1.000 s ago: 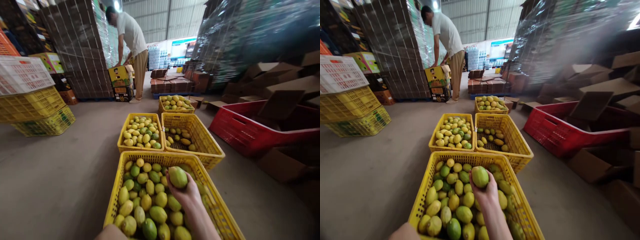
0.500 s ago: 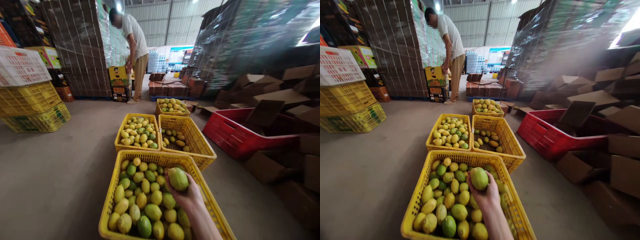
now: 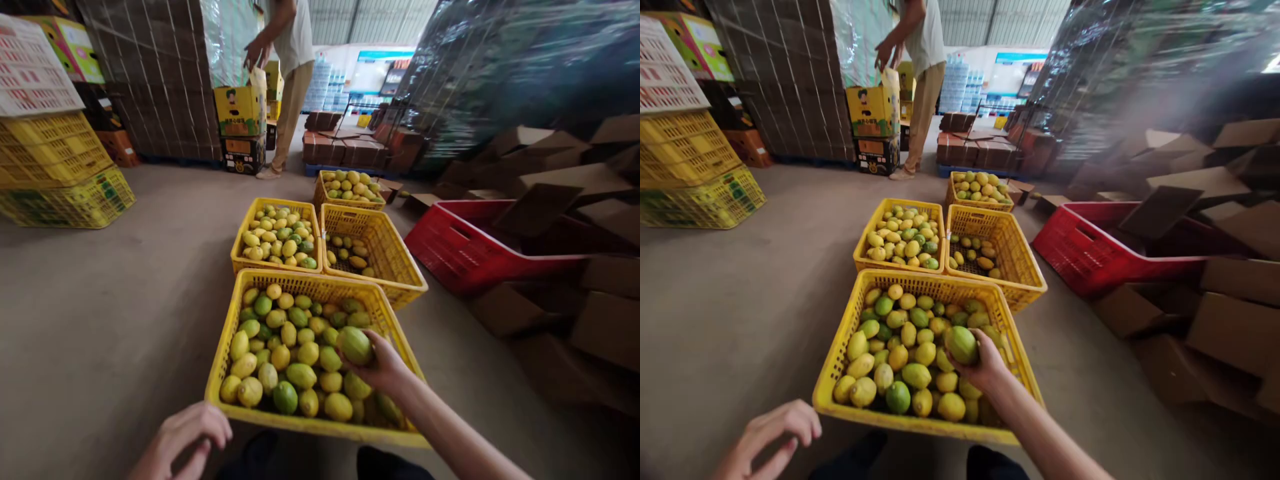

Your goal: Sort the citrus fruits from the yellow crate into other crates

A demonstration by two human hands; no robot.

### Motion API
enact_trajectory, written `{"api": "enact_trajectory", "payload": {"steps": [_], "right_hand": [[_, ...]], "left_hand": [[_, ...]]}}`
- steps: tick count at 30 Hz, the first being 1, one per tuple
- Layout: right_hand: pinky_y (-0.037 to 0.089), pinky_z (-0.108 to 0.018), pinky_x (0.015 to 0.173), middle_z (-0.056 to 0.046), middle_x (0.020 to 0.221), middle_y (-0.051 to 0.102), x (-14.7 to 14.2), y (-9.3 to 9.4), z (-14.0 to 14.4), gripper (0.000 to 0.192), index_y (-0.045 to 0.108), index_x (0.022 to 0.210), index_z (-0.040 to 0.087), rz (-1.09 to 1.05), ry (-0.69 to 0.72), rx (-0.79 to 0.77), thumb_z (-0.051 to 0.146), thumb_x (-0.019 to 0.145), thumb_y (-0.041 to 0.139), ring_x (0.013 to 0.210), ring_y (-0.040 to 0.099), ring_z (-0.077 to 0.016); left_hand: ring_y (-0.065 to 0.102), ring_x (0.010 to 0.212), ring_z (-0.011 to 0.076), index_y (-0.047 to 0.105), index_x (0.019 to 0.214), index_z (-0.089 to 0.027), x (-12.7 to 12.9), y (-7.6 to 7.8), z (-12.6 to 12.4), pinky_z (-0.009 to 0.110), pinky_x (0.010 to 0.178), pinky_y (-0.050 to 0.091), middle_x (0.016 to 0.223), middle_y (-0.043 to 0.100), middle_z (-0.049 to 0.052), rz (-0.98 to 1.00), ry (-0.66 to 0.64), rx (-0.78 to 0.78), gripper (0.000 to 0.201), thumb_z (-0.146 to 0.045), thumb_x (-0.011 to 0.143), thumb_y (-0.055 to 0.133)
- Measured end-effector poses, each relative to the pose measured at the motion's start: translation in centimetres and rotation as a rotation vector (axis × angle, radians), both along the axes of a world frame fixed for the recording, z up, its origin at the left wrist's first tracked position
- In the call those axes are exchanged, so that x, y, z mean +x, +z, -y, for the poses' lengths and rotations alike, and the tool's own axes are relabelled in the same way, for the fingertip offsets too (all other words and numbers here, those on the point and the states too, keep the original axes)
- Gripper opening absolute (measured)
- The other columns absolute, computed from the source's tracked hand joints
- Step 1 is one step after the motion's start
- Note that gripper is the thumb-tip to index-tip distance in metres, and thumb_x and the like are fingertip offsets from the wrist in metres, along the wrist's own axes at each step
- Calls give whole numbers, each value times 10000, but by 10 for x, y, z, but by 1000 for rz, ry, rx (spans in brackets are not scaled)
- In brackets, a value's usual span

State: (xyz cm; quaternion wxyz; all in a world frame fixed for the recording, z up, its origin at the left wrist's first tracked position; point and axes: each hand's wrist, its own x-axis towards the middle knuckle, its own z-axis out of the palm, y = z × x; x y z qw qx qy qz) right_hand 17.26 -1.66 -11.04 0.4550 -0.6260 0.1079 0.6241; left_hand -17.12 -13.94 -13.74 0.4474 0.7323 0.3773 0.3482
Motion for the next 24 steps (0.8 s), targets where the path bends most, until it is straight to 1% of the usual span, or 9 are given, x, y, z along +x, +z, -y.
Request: {"api": "enact_trajectory", "payload": {"steps": [2, 4, 7, 9, 11, 14, 15, 19, 24], "right_hand": [[622, -370, 648, -50, 841, 680, 14, 3, -27, 191, 572, 1072, 203, 136, -44, 21, 177, 887, 532, 728, 675, -208], [612, -341, 661, -39, 881, 683, 31, 16, -66, 157, 589, 1052, 214, 240, -107, 167, 212, 926, 496, 713, 658, -179], [569, -242, 699, -20, 917, 665, 55, 32, -125, 284, 577, 1001, 213, 375, -199, 320, 322, 1013, 314, 714, 658, -110], [565, -244, 717, -42, 892, 653, 61, 28, -145, 228, 575, 912, 188, 474, -106, 379, 302, 984, 391, 712, 661, -114], [580, -268, 714, -55, 835, 657, 54, 10, -145, 145, 572, 815, 182, 583, 112, 410, 231, 918, 483, 690, 655, -134], [580, -298, 725, -52, 786, 677, 26, -36, -120, 109, 589, 749, 175, 817, 638, 430, 171, 841, 531, 689, 650, -150], [575, -316, 731, -54, 760, 677, 15, -51, -111, 104, 600, 729, 170, 861, 747, 405, 161, 821, 552, 697, 650, -166], [503, -332, 892, -83, 789, 687, -18, -104, -92, 119, 596, 664, 163, 989, 986, 324, 80, 729, 652, 962, 658, -261], [403, -318, 1029, -141, 1101, 687, -44, -141, -100, 149, 608, 848, 148, 1110, 1165, 297, 83, 739, 685, 1264, 530, -295]], "left_hand": [[731, 877, 186, 722, 939, -280, -25, -13, 10, 222, 812, 591, 920, 760, 37, -170, 336, -99, 285, -477, 961, 516], [742, 883, 204, 730, 937, -253, -43, -24, 21, 233, 816, 597, 920, 767, 47, -236, 509, -192, 381, -575, 919, 527], [743, 926, 235, 712, 1001, -228, -51, -34, 29, 301, 871, 599, 969, 771, 68, -230, 601, -300, 456, -630, 890, 528], [738, 957, 242, 698, 1043, -229, -47, -35, 26, 332, 903, 591, 1008, 770, 72, -225, 595, -339, 443, -610, 901, 522], [731, 981, 238, 692, 1067, -237, -39, -33, 19, 344, 924, 580, 1039, 766, 69, -234, 549, -353, 407, -571, 922, 509], [720, 1002, 229, 688, 1093, -246, -24, -26, 4, 349, 948, 563, 1067, 761, 62, -267, 455, -347, 367, -515, 946, 487], [715, 1013, 227, 686, 1101, -247, -19, -23, 0, 349, 961, 555, 1081, 758, 61, -281, 422, -346, 360, -501, 953, 478], [690, 1081, 220, 673, 1135, -249, -6, -13, -11, 339, 1009, 519, 1162, 738, 55, -313, 329, -338, 356, -486, 967, 468], [691, 1073, 213, 673, 1151, -248, -13, -18, 1, 337, 1009, 518, 1160, 735, 56, -282, 358, -383, 367, -485, 974, 455]]}}
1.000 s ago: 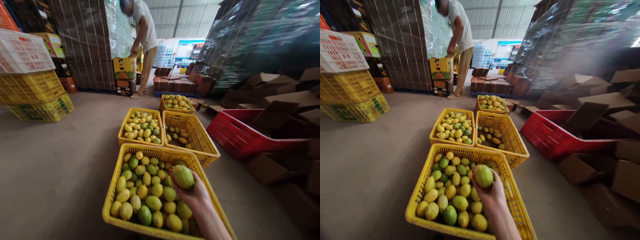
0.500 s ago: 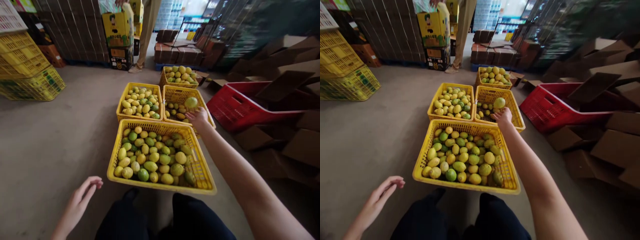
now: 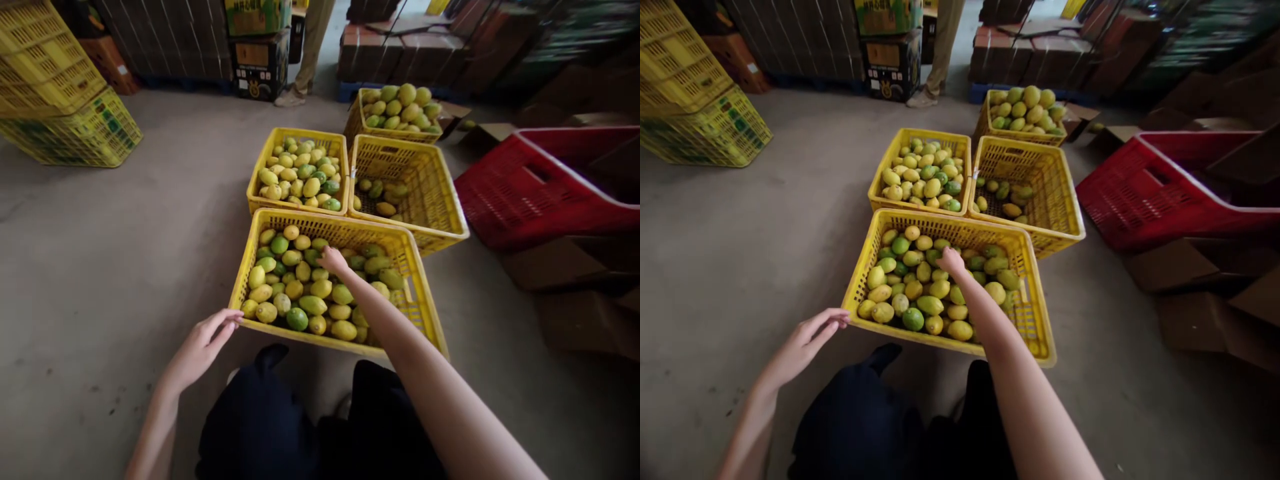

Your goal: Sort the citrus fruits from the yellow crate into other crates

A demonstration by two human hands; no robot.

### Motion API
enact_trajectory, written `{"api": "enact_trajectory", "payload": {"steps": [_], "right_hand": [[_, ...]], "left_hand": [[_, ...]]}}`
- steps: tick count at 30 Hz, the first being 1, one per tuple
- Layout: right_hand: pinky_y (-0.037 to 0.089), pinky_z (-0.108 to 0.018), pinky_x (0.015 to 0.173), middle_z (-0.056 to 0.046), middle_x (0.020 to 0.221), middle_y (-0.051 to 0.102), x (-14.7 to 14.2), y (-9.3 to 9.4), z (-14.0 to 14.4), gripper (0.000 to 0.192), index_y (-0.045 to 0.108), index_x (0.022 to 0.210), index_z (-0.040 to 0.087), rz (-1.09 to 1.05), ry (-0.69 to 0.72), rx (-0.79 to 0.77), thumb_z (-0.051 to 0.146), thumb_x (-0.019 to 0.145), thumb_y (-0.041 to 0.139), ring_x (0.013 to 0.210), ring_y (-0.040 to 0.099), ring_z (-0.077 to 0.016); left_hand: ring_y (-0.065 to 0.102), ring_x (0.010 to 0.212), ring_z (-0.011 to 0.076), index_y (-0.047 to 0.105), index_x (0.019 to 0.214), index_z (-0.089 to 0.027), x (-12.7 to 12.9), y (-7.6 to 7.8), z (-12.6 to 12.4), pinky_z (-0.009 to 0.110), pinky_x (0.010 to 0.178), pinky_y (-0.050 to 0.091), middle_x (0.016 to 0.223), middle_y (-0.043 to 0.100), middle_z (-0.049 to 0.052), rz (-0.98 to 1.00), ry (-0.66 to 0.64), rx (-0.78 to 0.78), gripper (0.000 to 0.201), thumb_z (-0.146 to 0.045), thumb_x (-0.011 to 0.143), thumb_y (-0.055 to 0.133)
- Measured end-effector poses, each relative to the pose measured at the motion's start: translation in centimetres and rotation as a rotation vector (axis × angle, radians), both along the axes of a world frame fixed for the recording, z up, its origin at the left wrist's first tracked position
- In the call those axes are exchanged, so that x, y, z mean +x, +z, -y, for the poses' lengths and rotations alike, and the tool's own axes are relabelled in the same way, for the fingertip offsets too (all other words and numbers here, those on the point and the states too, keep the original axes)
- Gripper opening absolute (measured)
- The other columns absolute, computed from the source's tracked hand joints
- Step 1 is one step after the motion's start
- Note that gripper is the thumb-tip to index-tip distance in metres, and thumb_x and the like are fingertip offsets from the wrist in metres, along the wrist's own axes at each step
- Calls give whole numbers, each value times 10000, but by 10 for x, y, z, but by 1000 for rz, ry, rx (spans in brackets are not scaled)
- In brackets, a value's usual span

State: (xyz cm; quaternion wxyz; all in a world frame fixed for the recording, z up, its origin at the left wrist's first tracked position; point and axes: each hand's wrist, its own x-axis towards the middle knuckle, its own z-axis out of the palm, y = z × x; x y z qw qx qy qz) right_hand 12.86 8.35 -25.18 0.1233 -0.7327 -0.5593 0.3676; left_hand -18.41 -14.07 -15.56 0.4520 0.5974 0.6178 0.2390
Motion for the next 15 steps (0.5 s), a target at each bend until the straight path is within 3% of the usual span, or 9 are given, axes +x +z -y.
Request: {"api": "enact_trajectory", "payload": {"steps": [4, 8, 12, 15], "right_hand": [[375, -411, 1080, -196, 1191, 655, -14, -15, -8, 269, 609, 939, 130, 39, 52, -12, 117, 703, 739, 1319, 491, -356], [399, -395, 1065, -164, 1151, 666, -17, -16, -8, 283, 588, 889, 161, 3, 42, 9, 134, 672, 768, 1302, 505, -342], [402, -397, 1081, -175, 1130, 670, -12, -5, -7, 367, 553, 814, 178, -86, -62, 52, 106, 572, 819, 1280, 521, -366], [453, -404, 1049, -155, 1118, 679, -2, 15, -7, 315, 560, 865, 180, -208, -180, 91, 185, 643, 783, 1241, 558, -338]], "left_hand": [[703, 1055, 221, 678, 1141, -241, -17, -16, 23, 347, 972, 544, 1145, 743, 65, 9, 116, -57, 372, -489, 963, 465], [710, 1037, 228, 687, 1108, -232, -28, -27, 32, 350, 950, 554, 1124, 749, 75, 21, 161, -99, 370, -493, 953, 475], [701, 1047, 221, 685, 1116, -235, -24, -24, 18, 342, 969, 538, 1120, 747, 66, 12, 123, -55, 374, -497, 960, 469], [692, 1063, 213, 680, 1134, -237, -16, -16, 1, 333, 989, 521, 1139, 740, 57, 14, 82, -1, 381, -500, 970, 459]]}}
